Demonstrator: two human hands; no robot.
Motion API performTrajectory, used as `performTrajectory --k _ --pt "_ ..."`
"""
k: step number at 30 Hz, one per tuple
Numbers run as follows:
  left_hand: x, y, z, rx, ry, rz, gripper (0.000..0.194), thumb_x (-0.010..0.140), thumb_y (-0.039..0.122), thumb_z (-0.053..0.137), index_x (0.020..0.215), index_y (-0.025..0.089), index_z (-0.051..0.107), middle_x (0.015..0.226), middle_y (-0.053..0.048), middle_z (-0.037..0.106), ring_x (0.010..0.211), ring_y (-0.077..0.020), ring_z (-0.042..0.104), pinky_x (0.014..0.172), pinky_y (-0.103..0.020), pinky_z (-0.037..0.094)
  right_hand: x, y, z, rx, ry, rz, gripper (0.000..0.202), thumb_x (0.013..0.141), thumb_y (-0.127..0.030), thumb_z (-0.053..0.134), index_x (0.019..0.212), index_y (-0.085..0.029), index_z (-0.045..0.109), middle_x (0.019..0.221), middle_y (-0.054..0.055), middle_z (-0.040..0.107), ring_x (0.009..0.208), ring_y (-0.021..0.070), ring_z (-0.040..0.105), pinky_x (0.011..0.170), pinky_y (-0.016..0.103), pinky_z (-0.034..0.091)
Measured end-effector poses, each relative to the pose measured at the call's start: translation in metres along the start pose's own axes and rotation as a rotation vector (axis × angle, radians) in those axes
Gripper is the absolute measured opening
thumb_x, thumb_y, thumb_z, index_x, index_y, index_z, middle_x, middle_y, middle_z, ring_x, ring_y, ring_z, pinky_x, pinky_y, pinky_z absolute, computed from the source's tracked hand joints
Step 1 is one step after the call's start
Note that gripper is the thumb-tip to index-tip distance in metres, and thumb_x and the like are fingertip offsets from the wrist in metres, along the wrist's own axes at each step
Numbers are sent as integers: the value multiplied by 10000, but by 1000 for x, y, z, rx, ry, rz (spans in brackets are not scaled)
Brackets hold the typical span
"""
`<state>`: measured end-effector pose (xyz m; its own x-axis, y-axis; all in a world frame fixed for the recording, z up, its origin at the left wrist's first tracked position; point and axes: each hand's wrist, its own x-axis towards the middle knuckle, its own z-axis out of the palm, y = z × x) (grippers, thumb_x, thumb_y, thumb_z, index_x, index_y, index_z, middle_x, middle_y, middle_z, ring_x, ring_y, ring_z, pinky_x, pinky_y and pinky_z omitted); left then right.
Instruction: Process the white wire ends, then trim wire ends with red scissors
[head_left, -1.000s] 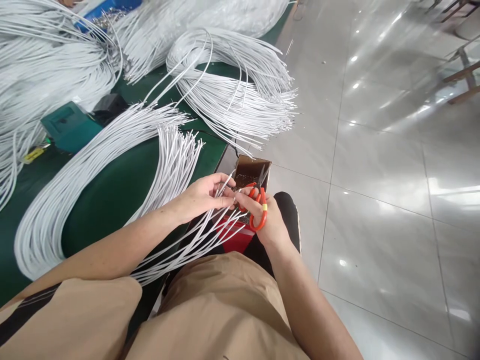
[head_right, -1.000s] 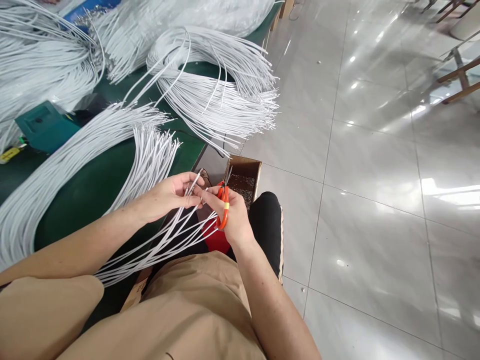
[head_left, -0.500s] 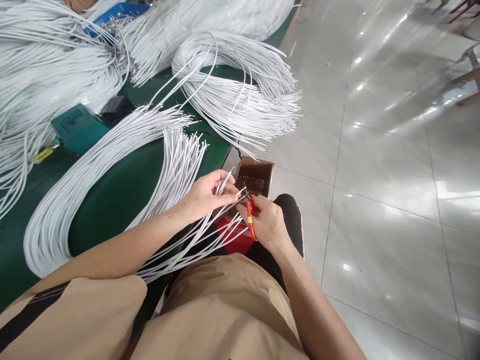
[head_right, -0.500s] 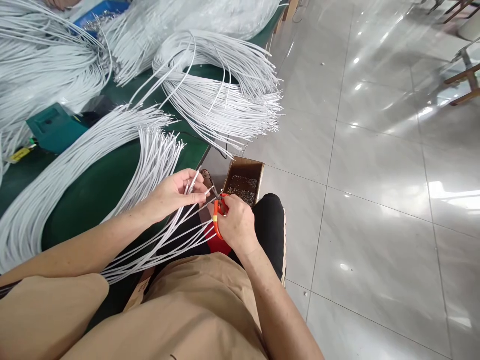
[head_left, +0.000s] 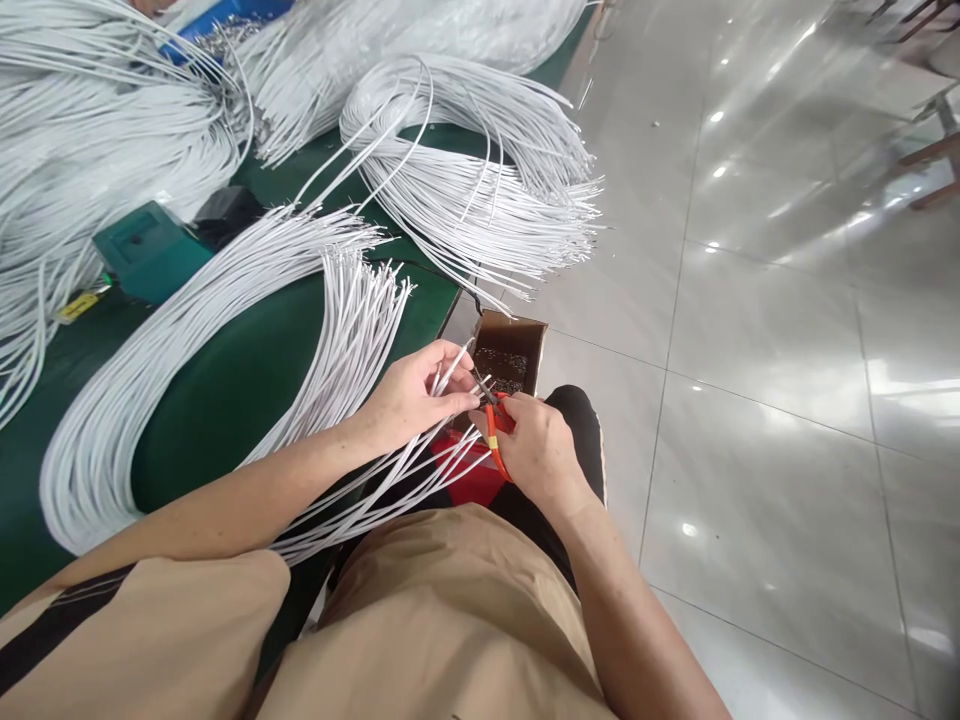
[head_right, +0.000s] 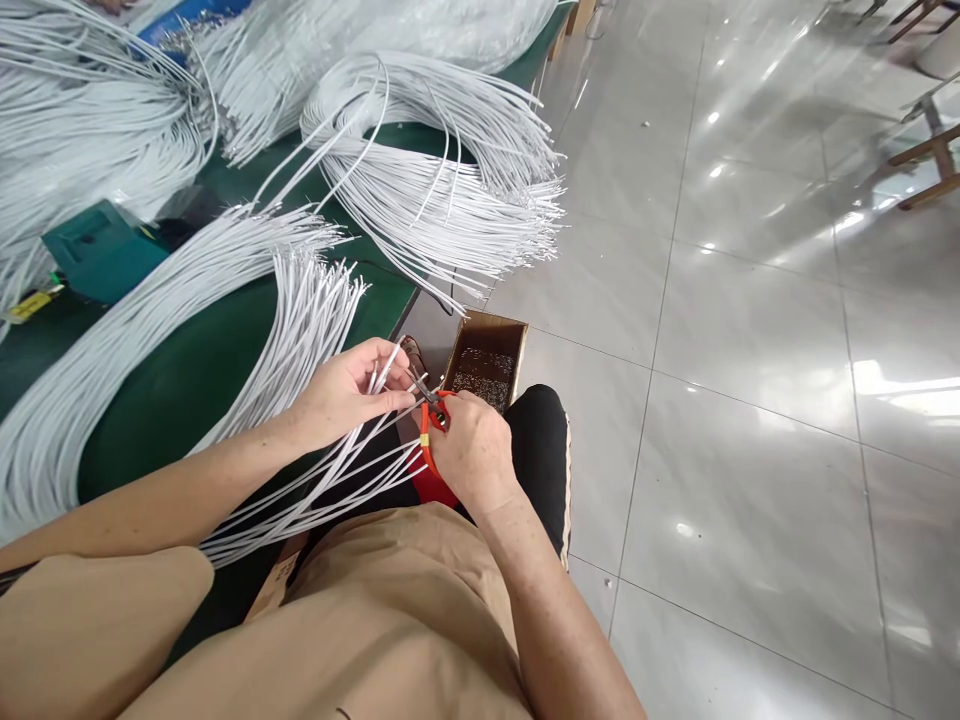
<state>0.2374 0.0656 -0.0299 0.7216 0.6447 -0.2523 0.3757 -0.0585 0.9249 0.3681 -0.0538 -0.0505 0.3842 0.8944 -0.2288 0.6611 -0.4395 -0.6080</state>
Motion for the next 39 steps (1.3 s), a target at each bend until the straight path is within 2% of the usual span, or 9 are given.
performTrajectory --k 8,14,20,23,25,27,30,33,39 --pt "0 1 3 -150 -18 -68 299 735 269 700 941 146 521 799 -17 642 691 -126 638 719 -271 507 -4 4 7 -15 91 -36 362 847 -392 511 597 -161 388 689 19 511 580 104 384 542 245 268" --pt "1 0 3 -251 -67 -104 222 783 192 634 923 144 468 806 -27 664 663 -111 638 701 -261 510 -6 4 8 -79 104 -46 291 828 -290 473 604 -165 334 693 30 503 603 117 370 561 257 255" --pt "0 0 1 -298 -125 -106 197 809 196 606 902 149 439 783 -24 657 631 -87 597 626 -221 465 -6 4 8 -53 146 -69 288 826 -278 467 599 -165 330 666 21 473 591 113 351 550 261 250" --pt "0 -1 2 -299 -115 -107 201 814 217 603 890 152 429 779 -19 649 636 -89 596 642 -230 467 -3 6 7 106 114 -60 327 807 -311 534 571 -158 367 651 8 462 571 98 351 541 255 266" --pt "0 -2 2 -288 -108 -112 207 814 223 606 888 153 426 781 -21 648 650 -94 601 661 -239 476 -1 5 5 347 79 1 286 785 -337 590 599 -154 474 653 0 489 562 90 381 540 245 297" --pt "0 -3 2 -281 -111 -118 211 816 229 608 900 155 429 787 -21 644 672 -103 611 687 -253 490 1 1 1 664 58 93 211 776 -357 624 729 -152 598 692 1 558 584 93 453 564 232 353" --pt "0 -4 2 -283 -133 -119 217 825 254 607 918 160 435 792 -11 630 695 -109 622 700 -259 504 4 -9 -5 1041 23 147 221 778 -332 644 897 -145 647 760 19 645 696 125 580 679 235 443" --pt "1 -4 1 -275 -147 -109 205 832 254 598 909 160 433 787 -7 623 679 -100 621 674 -234 498 6 -13 -7 1134 22 127 159 769 -266 655 856 -133 649 730 24 662 729 139 618 723 240 463" --pt "0 -3 3 -238 -101 -128 272 776 257 655 910 162 439 759 15 601 697 -109 623 703 -249 498 6 -15 2 1104 104 153 133 736 -263 658 795 -145 662 747 17 645 685 126 569 656 234 440"
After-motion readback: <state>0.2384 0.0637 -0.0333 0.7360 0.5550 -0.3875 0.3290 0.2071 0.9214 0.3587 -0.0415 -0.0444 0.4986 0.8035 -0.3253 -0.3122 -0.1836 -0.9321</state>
